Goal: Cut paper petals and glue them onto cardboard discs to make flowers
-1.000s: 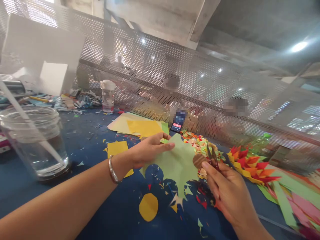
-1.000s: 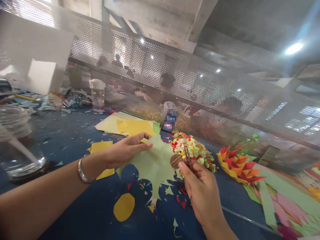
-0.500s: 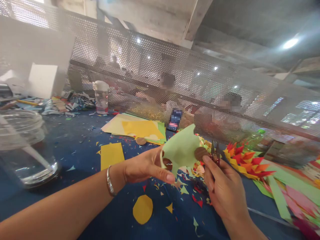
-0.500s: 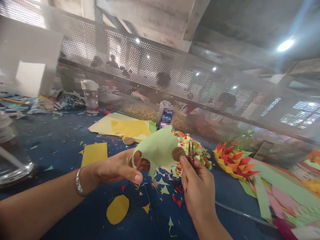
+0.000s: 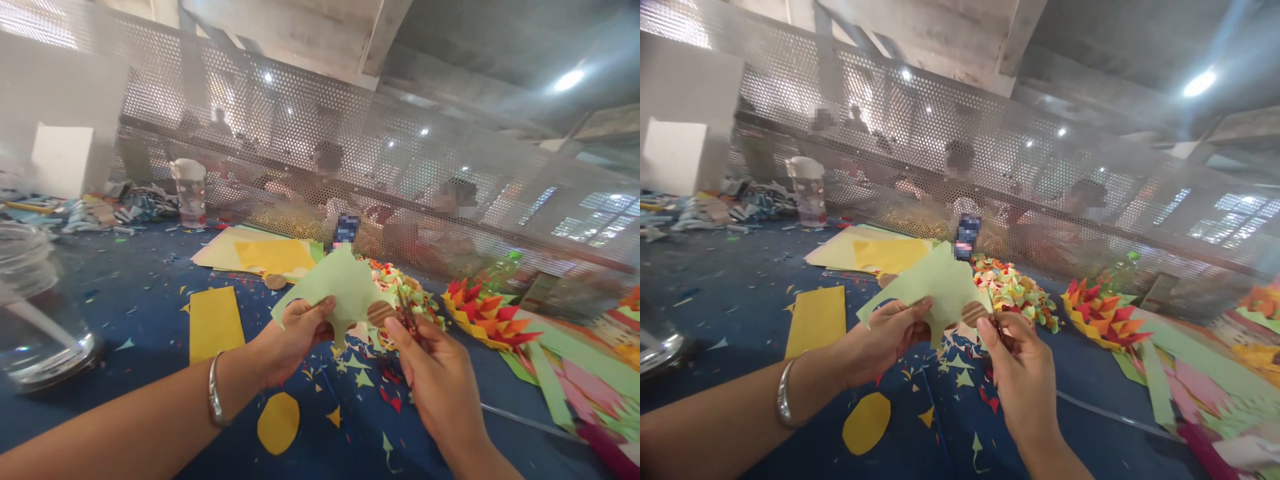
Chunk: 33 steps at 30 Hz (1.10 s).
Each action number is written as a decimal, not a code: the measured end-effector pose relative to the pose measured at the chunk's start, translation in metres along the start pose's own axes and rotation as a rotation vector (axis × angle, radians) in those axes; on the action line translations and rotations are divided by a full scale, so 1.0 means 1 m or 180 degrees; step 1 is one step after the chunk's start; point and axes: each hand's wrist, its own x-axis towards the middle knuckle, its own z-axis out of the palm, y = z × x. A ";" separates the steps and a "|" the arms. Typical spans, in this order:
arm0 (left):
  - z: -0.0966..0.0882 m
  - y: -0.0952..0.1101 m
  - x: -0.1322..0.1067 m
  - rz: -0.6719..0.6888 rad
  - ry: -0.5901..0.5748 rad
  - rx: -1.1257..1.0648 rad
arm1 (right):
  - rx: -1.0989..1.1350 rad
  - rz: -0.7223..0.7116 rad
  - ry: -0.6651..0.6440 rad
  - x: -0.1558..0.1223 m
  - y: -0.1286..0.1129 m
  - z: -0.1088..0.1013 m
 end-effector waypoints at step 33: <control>0.012 0.000 -0.012 0.0161 -0.0149 0.0269 | -0.0457 0.0001 -0.0409 -0.003 -0.001 0.007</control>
